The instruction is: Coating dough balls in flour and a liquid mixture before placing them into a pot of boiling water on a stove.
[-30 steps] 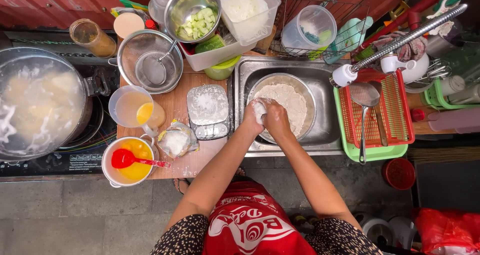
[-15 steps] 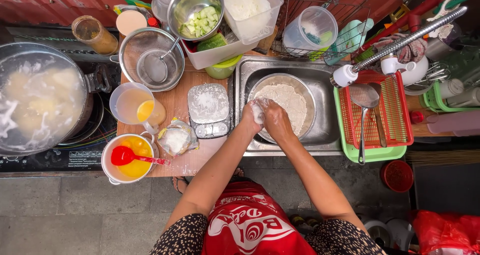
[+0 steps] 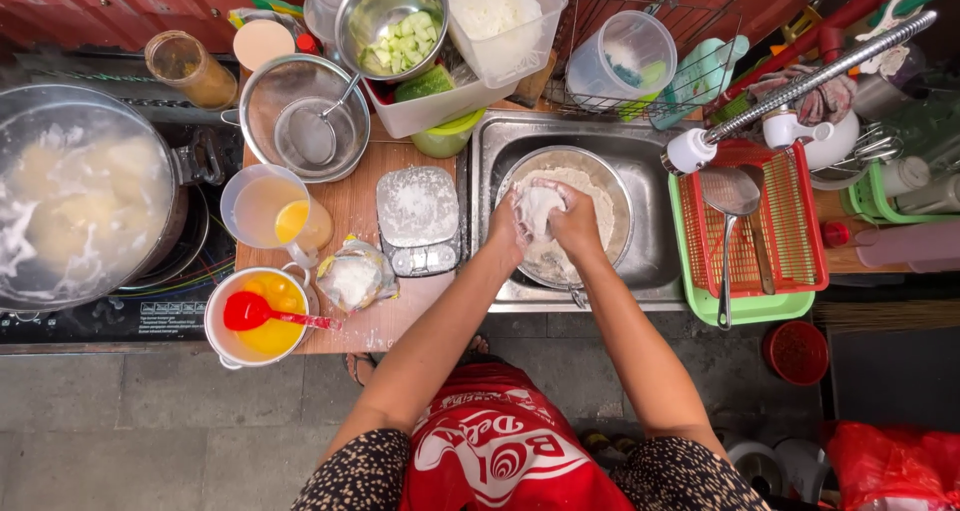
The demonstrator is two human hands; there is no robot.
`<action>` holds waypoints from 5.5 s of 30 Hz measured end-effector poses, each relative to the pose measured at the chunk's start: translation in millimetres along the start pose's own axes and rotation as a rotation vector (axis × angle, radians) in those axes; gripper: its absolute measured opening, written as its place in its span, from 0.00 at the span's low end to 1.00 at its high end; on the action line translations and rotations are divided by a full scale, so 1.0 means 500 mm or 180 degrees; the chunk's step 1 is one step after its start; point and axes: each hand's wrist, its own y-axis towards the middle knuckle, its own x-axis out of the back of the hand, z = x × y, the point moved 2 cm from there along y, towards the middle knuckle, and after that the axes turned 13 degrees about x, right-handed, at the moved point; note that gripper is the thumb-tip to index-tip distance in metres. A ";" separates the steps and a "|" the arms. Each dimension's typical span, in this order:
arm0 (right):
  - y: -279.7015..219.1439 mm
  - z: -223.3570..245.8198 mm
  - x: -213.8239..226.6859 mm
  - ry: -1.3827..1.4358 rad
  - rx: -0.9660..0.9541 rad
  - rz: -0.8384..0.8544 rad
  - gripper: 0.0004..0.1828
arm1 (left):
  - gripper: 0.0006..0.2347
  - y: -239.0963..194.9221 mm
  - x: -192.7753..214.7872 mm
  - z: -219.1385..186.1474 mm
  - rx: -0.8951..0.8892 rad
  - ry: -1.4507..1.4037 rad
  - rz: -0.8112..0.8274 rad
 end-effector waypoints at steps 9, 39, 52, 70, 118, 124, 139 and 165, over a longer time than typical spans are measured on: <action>-0.025 -0.132 -0.051 -0.1631 0.0878 0.0687 0.24 | 0.10 0.118 0.058 0.028 0.0323 -0.0510 0.0456; -0.010 -0.003 0.007 -0.2210 0.2779 0.2348 0.08 | 0.09 0.064 0.121 0.031 0.0725 -0.0968 0.1044; -0.001 0.082 0.020 -0.2084 0.2092 0.2125 0.14 | 0.07 0.078 0.113 0.036 0.0699 -0.1278 0.1169; 0.034 0.017 0.072 -0.1309 0.1894 0.0803 0.28 | 0.11 -0.045 0.096 -0.016 0.0439 -0.1457 0.0694; -0.239 0.044 -0.662 -0.1419 0.1503 0.2962 0.24 | 0.13 -0.538 0.687 -0.433 -0.0943 -0.2675 0.0457; -0.223 0.208 -0.593 -0.1674 0.1465 0.2949 0.28 | 0.12 -0.549 0.696 -0.433 -0.0908 -0.2667 0.0458; -0.153 0.226 -0.564 -0.2093 0.2190 0.3264 0.27 | 0.13 -0.546 0.722 -0.432 -0.0935 -0.2631 0.0626; -0.045 0.042 -0.642 -0.2303 0.1758 0.3758 0.14 | 0.13 -0.544 0.716 -0.426 -0.0953 -0.2667 0.0514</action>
